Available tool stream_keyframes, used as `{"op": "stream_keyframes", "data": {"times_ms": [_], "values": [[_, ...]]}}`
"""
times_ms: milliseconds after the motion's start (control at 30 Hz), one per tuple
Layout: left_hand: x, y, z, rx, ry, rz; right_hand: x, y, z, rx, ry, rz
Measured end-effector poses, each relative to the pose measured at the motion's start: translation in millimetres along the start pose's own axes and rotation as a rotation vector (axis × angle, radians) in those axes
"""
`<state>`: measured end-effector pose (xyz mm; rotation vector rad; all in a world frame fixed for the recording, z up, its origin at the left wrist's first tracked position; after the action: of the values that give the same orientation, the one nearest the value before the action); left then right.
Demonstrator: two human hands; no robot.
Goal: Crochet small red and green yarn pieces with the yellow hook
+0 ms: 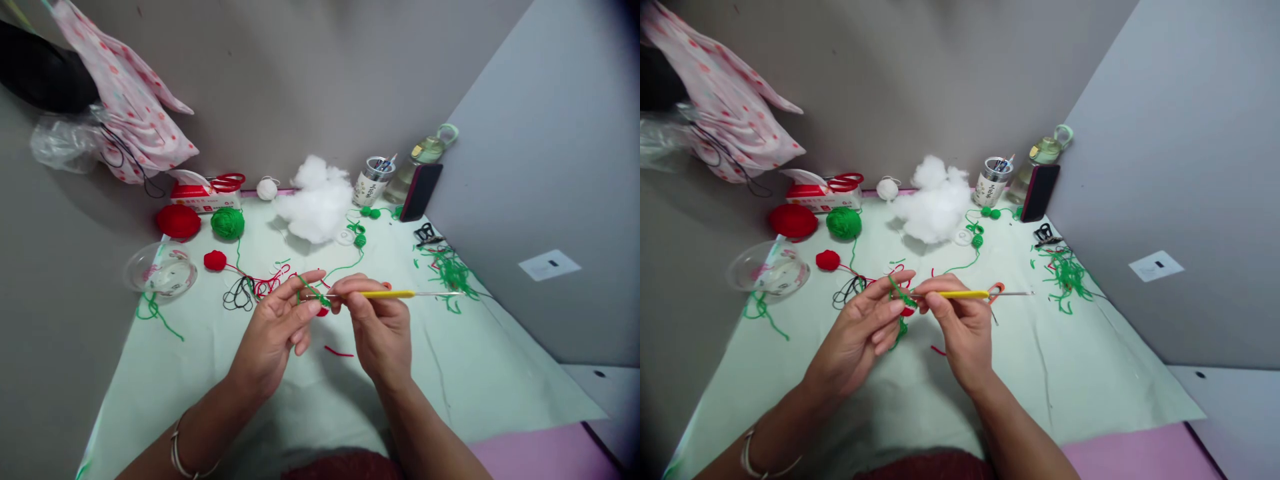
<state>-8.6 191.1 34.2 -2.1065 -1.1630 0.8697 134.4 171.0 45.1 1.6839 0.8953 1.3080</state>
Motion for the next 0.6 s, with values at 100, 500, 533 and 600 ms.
{"op": "stream_keyframes", "data": {"times_ms": [100, 500, 533, 600], "values": [[-1, -1, -1.0, 0.017, -0.016, 0.017, -1, 1, 0, -0.009, -0.007, 0.020], [-1, -1, 2.2, 0.056, -0.034, -0.052, -4, 6, -2, -0.015, -0.021, 0.066], [-1, -2, 3.4, 0.080, -0.052, -0.085, -4, 8, -3, -0.043, -0.023, 0.090], [-1, -4, 5.5, 0.097, -0.079, -0.119, -5, 11, -4, -0.075, -0.009, 0.131]]}}
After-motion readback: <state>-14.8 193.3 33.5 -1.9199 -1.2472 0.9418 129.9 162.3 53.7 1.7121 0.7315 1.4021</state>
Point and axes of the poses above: each hand's wrist, its own x-axis towards the middle knuckle, its own z-axis out of the back of the hand, y = z × x, the point moved 5 cm from there along x, towards the middle knuckle
